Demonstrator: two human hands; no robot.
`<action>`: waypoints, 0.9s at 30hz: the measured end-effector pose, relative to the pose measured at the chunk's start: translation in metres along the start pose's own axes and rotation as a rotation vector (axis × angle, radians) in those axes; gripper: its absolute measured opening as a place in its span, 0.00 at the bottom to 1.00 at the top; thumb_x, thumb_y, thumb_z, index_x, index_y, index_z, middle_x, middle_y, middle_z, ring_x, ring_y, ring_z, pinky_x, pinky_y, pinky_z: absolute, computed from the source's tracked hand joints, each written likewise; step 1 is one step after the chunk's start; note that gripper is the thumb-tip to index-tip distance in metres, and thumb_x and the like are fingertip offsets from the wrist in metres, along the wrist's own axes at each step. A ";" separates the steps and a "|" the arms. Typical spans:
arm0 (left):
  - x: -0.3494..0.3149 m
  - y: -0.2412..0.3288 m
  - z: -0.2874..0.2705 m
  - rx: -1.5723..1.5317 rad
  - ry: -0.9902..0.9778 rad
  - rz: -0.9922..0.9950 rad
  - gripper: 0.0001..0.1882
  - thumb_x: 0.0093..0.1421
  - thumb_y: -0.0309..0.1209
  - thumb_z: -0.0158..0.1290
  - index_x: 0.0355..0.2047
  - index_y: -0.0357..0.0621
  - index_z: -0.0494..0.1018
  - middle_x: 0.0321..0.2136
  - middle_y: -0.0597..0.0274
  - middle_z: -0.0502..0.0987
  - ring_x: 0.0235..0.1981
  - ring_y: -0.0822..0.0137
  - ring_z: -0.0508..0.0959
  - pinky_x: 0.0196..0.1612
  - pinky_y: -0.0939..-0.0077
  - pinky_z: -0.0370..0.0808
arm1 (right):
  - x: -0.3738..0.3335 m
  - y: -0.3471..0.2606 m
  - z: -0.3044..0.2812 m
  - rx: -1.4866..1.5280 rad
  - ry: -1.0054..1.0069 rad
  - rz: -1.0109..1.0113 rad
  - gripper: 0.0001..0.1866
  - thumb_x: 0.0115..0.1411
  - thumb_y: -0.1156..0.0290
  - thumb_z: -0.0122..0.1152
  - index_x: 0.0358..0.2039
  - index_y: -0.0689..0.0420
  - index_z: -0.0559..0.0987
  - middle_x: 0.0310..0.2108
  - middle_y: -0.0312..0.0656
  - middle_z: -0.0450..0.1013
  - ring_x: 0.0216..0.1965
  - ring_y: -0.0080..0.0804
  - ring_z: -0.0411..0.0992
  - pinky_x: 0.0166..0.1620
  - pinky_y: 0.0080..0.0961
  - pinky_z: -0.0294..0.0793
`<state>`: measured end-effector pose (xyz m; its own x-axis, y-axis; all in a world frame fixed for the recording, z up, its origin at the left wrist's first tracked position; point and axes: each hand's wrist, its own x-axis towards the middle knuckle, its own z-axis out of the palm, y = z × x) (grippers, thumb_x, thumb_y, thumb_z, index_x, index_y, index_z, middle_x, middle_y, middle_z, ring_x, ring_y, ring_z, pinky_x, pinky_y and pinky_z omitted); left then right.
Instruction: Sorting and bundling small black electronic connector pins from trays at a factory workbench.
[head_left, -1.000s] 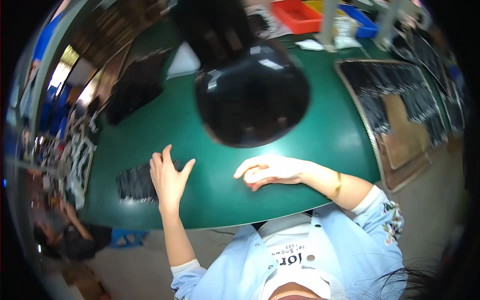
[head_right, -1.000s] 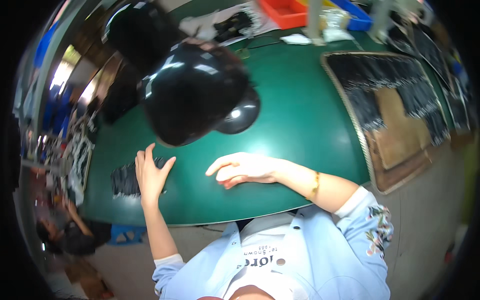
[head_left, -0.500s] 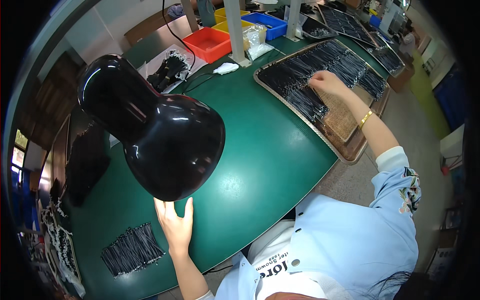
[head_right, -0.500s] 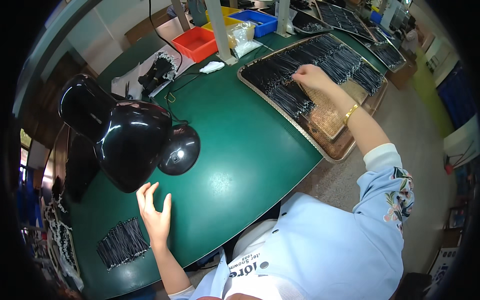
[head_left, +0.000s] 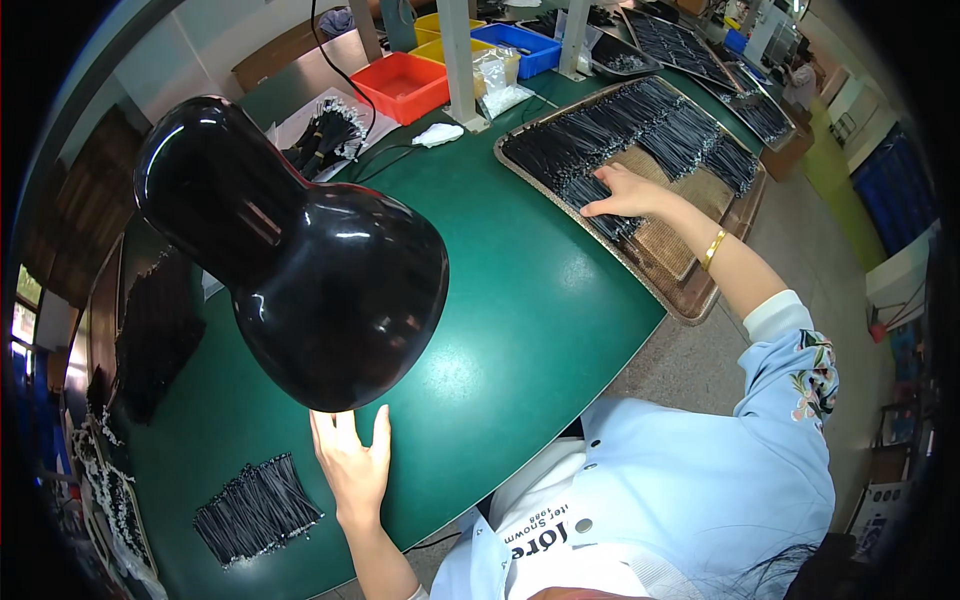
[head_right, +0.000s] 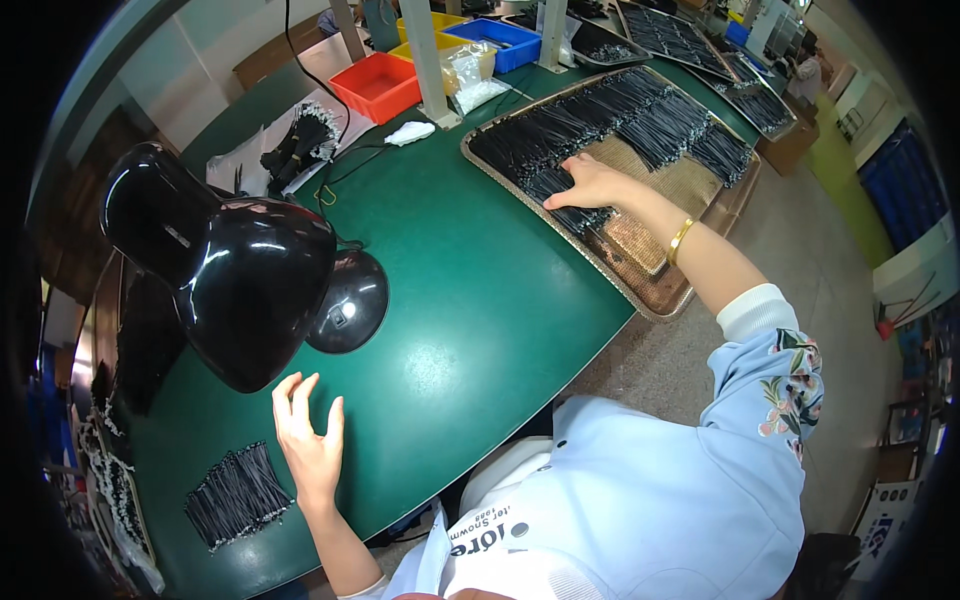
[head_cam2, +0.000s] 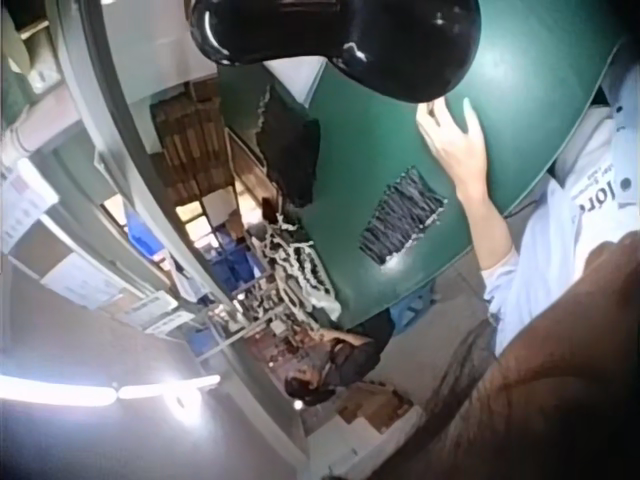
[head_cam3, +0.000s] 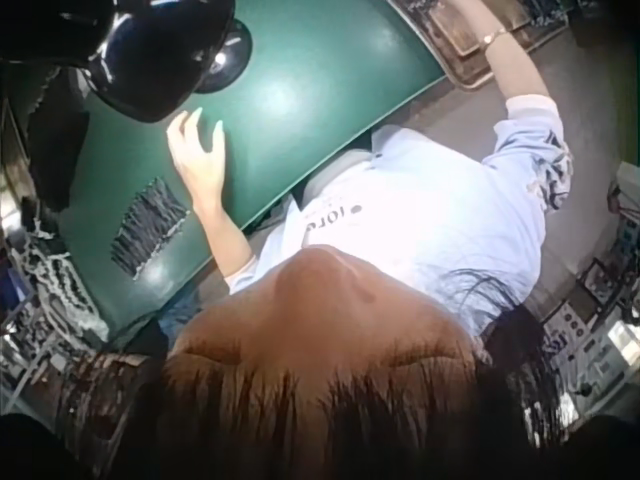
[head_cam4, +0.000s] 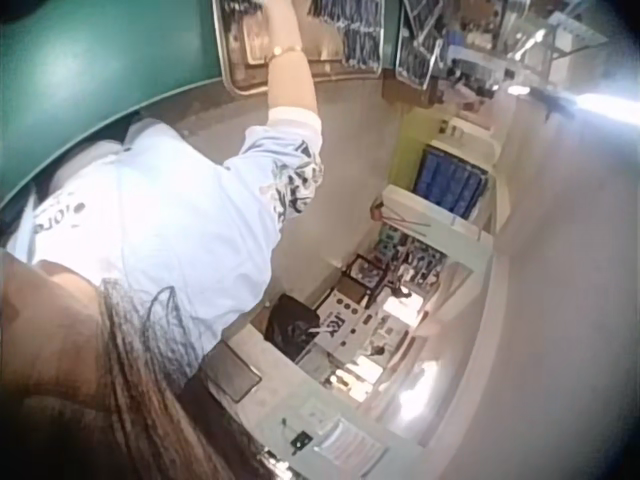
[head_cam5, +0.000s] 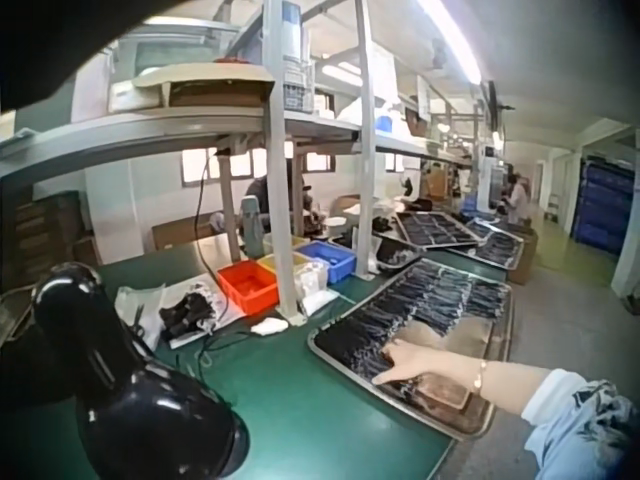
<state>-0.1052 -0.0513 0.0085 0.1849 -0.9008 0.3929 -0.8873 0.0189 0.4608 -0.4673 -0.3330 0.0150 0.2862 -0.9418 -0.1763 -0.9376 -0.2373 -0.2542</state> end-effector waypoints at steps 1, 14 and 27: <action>0.000 0.001 0.000 0.003 -0.002 0.005 0.17 0.47 0.27 0.55 0.39 0.36 0.69 0.41 0.50 0.66 0.44 0.53 0.68 0.47 0.64 0.65 | -0.001 -0.001 0.000 -0.040 -0.003 0.006 0.46 0.39 0.46 0.60 0.50 0.72 0.62 0.50 0.62 0.60 0.53 0.51 0.59 0.55 0.33 0.60; -0.001 0.000 -0.001 0.007 -0.025 0.012 0.17 0.48 0.28 0.55 0.39 0.36 0.69 0.41 0.50 0.67 0.42 0.53 0.69 0.45 0.65 0.67 | -0.005 -0.013 -0.011 -0.371 -0.048 0.108 0.23 0.41 0.64 0.61 0.36 0.66 0.71 0.36 0.55 0.71 0.40 0.47 0.71 0.44 0.34 0.70; 0.000 0.003 0.008 -0.004 -0.060 0.051 0.16 0.47 0.27 0.55 0.37 0.35 0.70 0.39 0.50 0.69 0.39 0.54 0.71 0.42 0.67 0.68 | -0.026 -0.026 -0.029 1.496 -0.358 0.031 0.08 0.46 0.77 0.53 0.29 0.59 0.68 0.21 0.39 0.68 0.21 0.26 0.70 0.27 0.19 0.72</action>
<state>-0.1114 -0.0553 0.0034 0.1140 -0.9231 0.3674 -0.8931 0.0668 0.4449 -0.4566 -0.3094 0.0538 0.5072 -0.7852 -0.3553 0.0437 0.4351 -0.8993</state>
